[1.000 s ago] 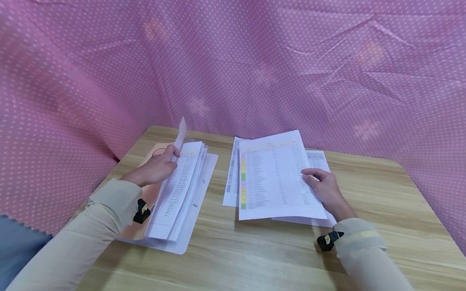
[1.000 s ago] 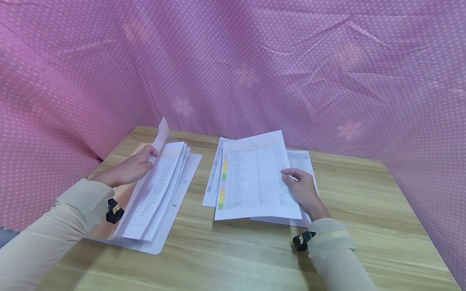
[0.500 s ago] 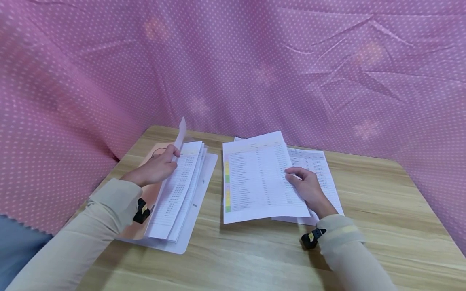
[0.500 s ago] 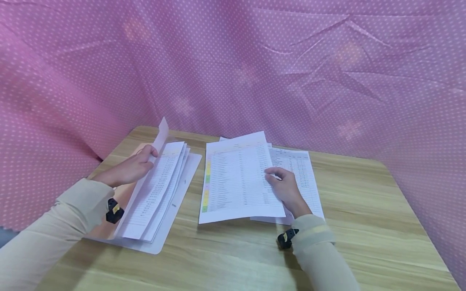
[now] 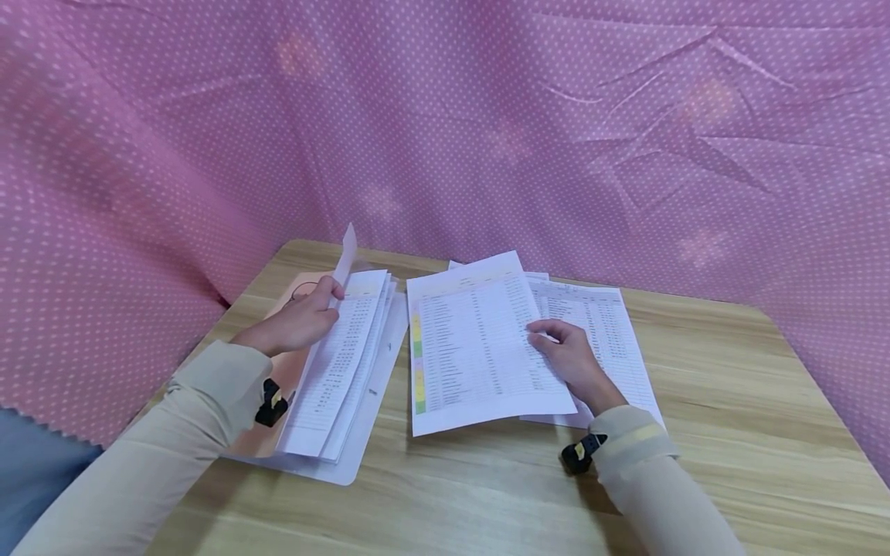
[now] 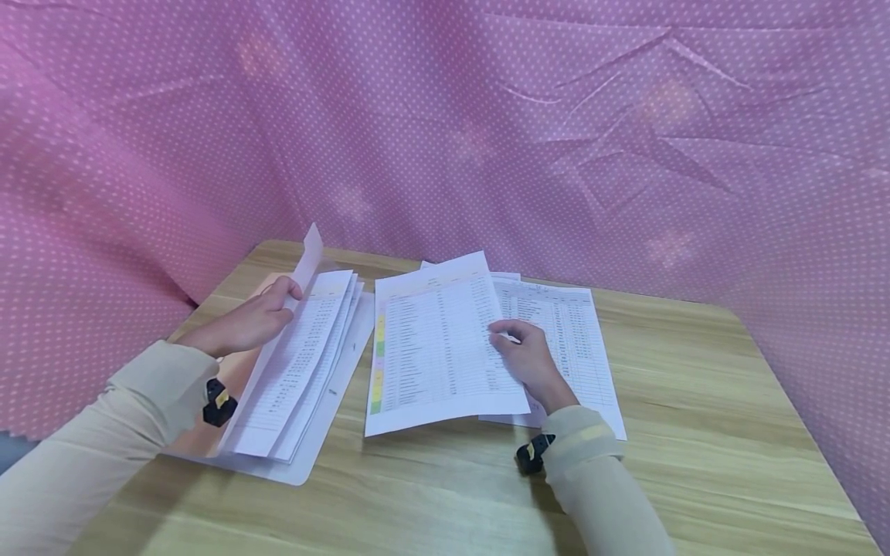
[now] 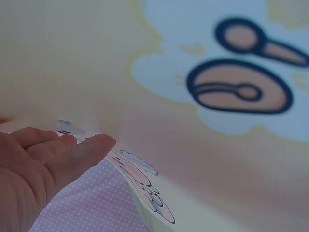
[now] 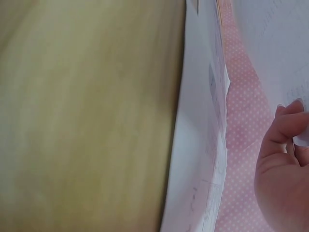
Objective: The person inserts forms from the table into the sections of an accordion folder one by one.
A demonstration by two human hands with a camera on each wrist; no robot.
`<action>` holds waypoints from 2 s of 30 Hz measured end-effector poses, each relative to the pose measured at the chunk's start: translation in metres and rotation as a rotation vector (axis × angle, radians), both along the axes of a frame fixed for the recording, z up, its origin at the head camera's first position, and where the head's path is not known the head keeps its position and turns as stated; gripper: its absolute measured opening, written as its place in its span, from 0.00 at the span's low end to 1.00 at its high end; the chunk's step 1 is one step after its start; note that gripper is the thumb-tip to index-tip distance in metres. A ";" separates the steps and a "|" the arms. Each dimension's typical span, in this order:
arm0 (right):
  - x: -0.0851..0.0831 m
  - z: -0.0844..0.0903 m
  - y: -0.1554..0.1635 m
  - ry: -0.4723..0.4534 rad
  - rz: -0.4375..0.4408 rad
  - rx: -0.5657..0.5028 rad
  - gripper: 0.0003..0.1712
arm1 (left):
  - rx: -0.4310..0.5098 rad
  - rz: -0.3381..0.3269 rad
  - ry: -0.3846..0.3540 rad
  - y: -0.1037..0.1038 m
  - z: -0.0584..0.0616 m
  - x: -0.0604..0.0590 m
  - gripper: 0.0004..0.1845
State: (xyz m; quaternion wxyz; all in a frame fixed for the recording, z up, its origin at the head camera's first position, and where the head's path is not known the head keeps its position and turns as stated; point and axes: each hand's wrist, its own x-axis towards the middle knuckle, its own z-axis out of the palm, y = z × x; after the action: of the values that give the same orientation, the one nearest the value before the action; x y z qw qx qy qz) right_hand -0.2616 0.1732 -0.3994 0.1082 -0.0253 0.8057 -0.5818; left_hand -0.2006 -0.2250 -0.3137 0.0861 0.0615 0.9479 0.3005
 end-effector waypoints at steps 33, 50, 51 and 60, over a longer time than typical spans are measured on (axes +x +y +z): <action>0.008 0.002 -0.017 -0.052 0.138 -0.056 0.12 | 0.047 -0.004 -0.017 -0.001 0.001 0.001 0.15; 0.007 0.008 -0.017 -0.075 0.177 -0.029 0.12 | 0.072 -0.015 -0.015 -0.003 0.001 -0.001 0.14; 0.007 0.009 -0.017 -0.075 0.178 -0.022 0.13 | 0.071 -0.015 -0.013 -0.003 0.002 -0.001 0.14; 0.002 0.016 -0.015 -0.069 0.194 -0.005 0.12 | 0.084 -0.017 -0.020 -0.004 0.002 0.000 0.13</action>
State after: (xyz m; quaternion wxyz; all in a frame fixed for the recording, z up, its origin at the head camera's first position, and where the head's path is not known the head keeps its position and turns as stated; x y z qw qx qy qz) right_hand -0.2597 0.1584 -0.3837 0.1917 -0.0834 0.7938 -0.5711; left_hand -0.2004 -0.2291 -0.3113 0.0954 0.0700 0.9330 0.3399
